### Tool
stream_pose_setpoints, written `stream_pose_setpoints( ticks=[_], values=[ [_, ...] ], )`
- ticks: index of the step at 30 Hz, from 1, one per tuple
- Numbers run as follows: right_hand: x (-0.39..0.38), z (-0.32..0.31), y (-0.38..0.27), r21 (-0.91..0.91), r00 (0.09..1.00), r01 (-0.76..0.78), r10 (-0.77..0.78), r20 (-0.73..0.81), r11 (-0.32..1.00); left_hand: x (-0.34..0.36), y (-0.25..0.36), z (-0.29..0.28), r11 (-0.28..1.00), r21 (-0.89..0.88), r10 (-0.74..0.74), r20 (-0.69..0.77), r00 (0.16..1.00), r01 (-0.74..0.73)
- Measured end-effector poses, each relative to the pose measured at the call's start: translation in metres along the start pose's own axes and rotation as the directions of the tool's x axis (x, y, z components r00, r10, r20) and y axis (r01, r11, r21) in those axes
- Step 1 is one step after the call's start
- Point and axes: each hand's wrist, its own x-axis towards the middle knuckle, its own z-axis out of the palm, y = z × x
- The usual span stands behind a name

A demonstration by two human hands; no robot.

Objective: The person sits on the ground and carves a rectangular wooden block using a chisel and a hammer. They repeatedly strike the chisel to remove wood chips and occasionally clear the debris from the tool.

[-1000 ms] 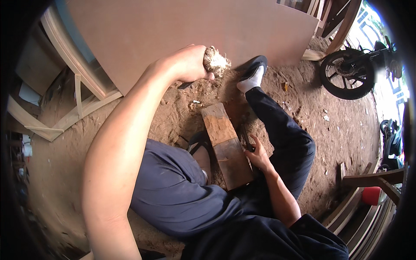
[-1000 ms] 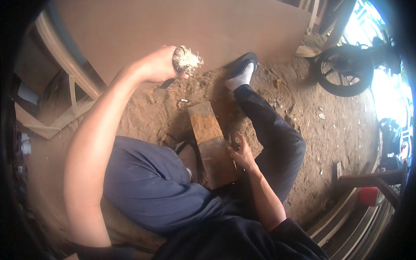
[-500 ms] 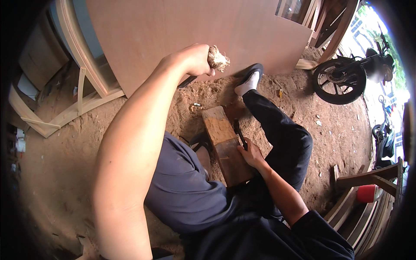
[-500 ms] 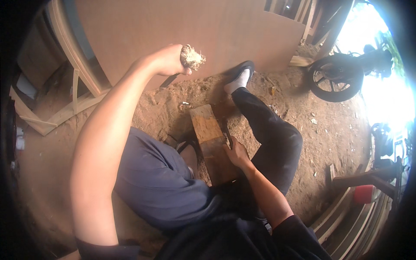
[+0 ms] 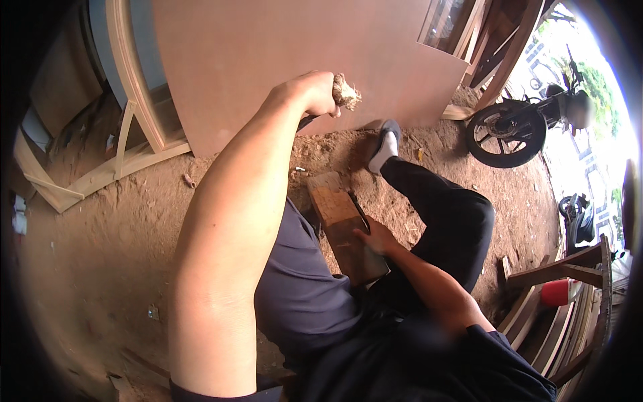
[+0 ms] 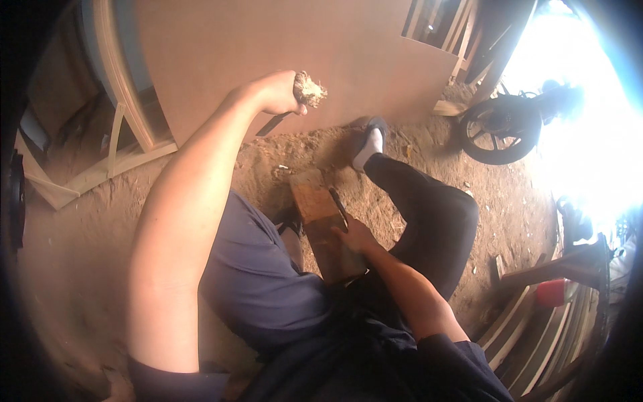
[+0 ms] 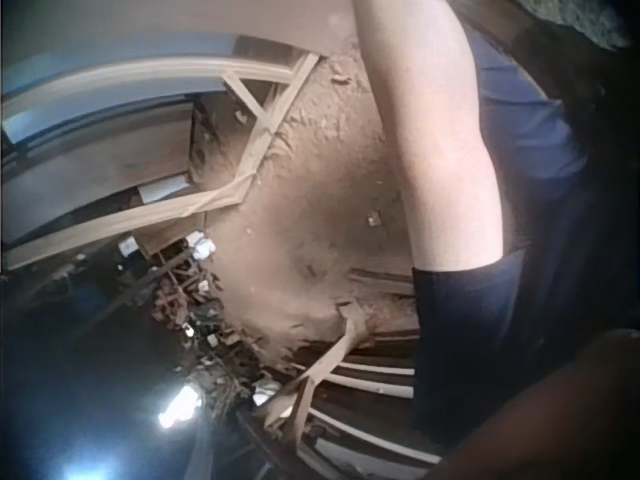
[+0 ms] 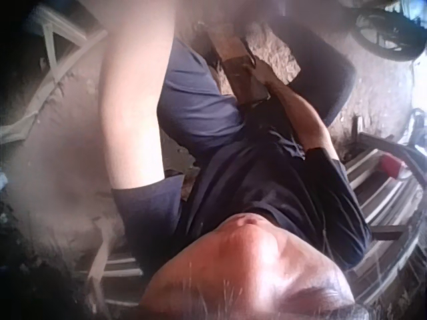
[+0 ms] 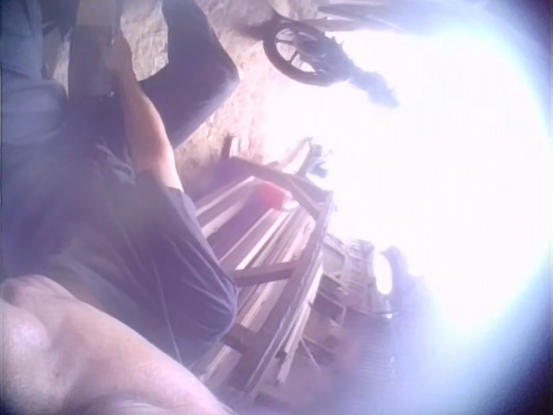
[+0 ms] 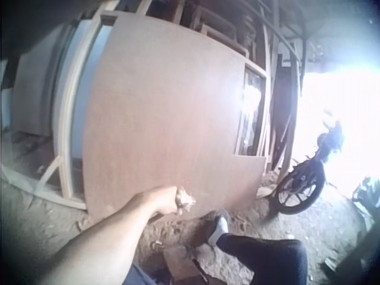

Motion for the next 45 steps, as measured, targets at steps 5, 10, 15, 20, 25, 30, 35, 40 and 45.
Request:
stream_pose_setpoints(
  ticks=[5, 10, 15, 20, 25, 30, 35, 40, 45],
  values=[
    [0.0, 0.002, 0.001, -0.062, 0.998, -0.032, 0.035, 0.043, 0.998, -0.014, -0.003, -0.006, 1.0, 0.003, -0.027, -0.019, 0.999, 0.027],
    [0.002, -0.002, 0.002, -0.164, 0.991, -0.101, 0.114, 0.073, 0.981, -0.015, -0.015, -0.005, 1.0, 0.014, 0.004, -0.068, 0.998, -0.003],
    [-0.002, 0.003, -0.012, -0.2, 0.982, -0.143, 0.165, 0.097, 0.969, -0.016, -0.035, 0.002, 1.0, -0.005, -0.025, 0.042, 0.999, 0.025],
    [0.004, -0.005, 0.001, -0.225, 0.979, -0.143, 0.171, 0.112, 0.964, -0.027, -0.032, 0.001, 0.999, -0.01, 0.033, 0.016, 0.999, -0.033],
    [0.028, -0.016, -0.029, -0.224, 0.944, -0.208, 0.255, 0.21, 0.952, -0.043, -0.051, 0.001, 0.995, -0.061, 0.082, -0.031, 0.996, -0.083],
    [0.082, -0.099, -0.069, -0.647, 0.787, 0.269, 0.224, 0.575, 0.714, -0.046, -0.029, 0.004, 0.998, -0.059, -0.024, 0.073, 0.997, 0.029],
    [0.09, -0.196, -0.187, -0.256, 0.809, 0.484, -0.316, 0.495, 0.837, -0.095, -0.007, -0.01, 0.99, -0.133, -0.064, -0.06, 0.996, 0.055],
    [0.048, -0.259, -0.217, -0.142, 0.788, 0.571, -0.491, 0.371, 0.809, -0.107, 0.037, -0.004, 0.935, -0.297, 0.129, -0.231, 0.964, -0.196],
    [0.074, -0.262, -0.21, 0.063, 0.672, 0.621, -0.572, 0.47, 0.781, -0.098, 0.072, 0.028, 0.83, -0.494, 0.021, -0.437, 0.899, -0.259]
  ],
)
